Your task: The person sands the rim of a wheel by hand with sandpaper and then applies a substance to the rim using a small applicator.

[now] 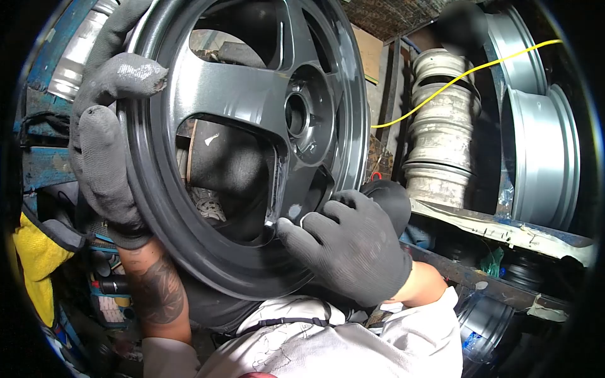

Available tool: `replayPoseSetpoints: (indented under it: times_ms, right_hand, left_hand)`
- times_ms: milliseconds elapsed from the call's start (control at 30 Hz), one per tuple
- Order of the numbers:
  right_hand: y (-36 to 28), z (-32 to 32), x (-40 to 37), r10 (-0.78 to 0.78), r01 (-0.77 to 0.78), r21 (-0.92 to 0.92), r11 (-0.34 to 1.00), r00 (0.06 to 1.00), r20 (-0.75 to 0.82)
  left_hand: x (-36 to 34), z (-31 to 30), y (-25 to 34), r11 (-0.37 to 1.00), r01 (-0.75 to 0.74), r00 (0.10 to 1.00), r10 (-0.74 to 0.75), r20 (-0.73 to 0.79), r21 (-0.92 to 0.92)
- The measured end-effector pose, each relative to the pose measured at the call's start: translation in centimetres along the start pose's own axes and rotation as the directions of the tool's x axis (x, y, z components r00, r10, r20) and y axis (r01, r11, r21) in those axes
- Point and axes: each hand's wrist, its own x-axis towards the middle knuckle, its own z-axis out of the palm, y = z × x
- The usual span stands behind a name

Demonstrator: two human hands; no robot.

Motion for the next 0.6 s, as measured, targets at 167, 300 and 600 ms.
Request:
replayPoseSetpoints:
  times_ms: [167,300,600]
  right_hand:
    - [-0.3,1.2,0.3,0.004,-0.004,-0.001,1.0,0.999,-0.045]
    - [-0.8,1.8,0.4,0.004,-0.004,0.003,1.0,0.999,-0.05]
    - [-0.8,1.6,0.9,-0.002,0.003,0.015,1.0,1.0,-0.017]
  left_hand:
    - [-0.4,-0.2,-0.8,0.999,-0.049,0.999,0.049,-0.017,-0.007]
    - [-0.7,-0.1,-0.7,0.998,0.028,0.999,-0.03,-0.034,-0.054]
    - [0.4,0.3,0.3,0.996,-0.034,0.999,0.037,0.032,-0.086]
